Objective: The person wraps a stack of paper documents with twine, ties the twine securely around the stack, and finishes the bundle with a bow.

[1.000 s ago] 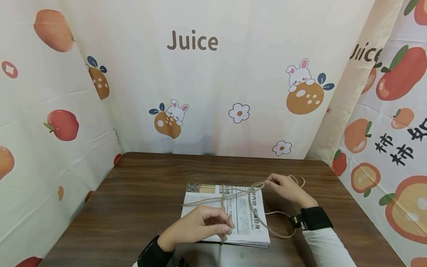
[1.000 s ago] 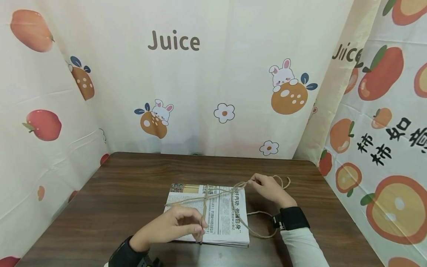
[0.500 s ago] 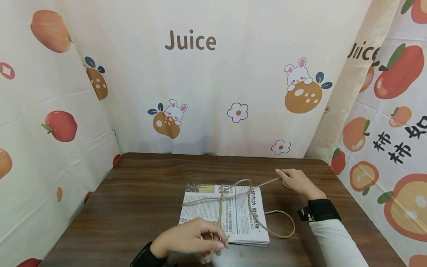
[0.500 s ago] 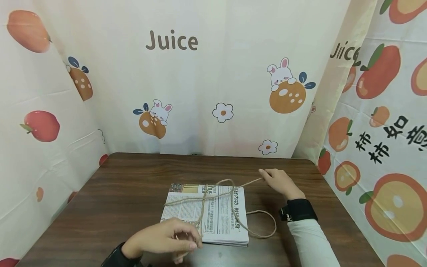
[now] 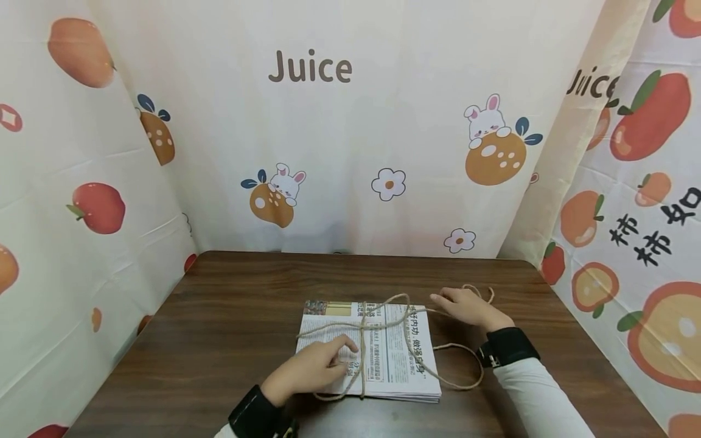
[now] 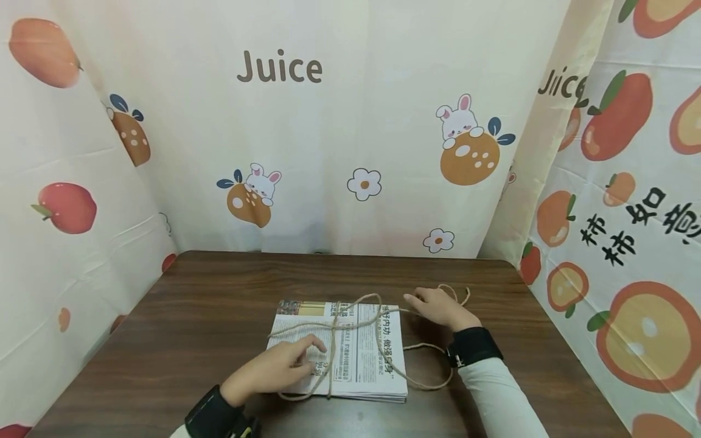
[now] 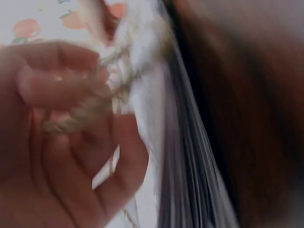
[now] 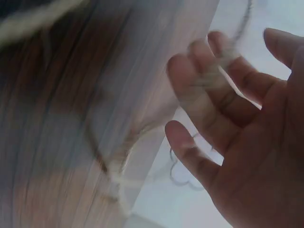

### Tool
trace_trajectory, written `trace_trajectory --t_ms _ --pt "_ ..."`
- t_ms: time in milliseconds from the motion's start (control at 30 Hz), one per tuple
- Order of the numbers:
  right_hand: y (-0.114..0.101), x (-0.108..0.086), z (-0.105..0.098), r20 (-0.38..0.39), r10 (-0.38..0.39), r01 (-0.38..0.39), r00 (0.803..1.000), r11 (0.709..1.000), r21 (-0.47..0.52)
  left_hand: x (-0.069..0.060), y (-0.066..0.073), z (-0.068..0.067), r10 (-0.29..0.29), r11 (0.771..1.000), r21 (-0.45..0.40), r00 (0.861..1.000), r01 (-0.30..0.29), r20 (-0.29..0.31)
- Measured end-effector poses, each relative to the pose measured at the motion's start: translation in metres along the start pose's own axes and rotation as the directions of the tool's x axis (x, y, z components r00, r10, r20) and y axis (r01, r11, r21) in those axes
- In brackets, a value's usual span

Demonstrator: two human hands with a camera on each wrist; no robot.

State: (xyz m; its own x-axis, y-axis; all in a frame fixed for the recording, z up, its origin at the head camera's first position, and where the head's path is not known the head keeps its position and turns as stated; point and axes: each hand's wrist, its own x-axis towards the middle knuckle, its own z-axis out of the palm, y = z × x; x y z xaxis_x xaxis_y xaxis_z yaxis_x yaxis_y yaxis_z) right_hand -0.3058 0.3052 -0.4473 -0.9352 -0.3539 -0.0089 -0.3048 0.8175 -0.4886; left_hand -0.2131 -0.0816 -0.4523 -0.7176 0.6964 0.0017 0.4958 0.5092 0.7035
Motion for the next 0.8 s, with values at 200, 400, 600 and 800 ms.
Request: trace_trajectory --t_ms 200,400,600,800 --pt "-0.023 0.004 0.007 -0.008 -0.19 0.19 0.982 0.982 0.013 0.012 0.003 0.01 -0.01 0.91 0.398 0.967 0.114 -0.253" --pt "-0.036 0.007 0.011 0.032 -0.279 0.279 0.96 0.96 0.003 0.021 0.018 0.012 -0.037 0.891 0.443 0.987 0.104 -0.157" --pt "-0.039 0.012 0.015 0.064 -0.286 0.287 0.956 0.958 -0.01 0.022 0.021 0.016 -0.052 0.904 0.419 0.995 0.083 -0.085" --pt "-0.038 0.015 0.015 0.046 -0.203 0.203 0.978 0.979 -0.001 0.025 0.02 0.014 0.133 0.94 0.332 0.981 -0.08 -0.14"
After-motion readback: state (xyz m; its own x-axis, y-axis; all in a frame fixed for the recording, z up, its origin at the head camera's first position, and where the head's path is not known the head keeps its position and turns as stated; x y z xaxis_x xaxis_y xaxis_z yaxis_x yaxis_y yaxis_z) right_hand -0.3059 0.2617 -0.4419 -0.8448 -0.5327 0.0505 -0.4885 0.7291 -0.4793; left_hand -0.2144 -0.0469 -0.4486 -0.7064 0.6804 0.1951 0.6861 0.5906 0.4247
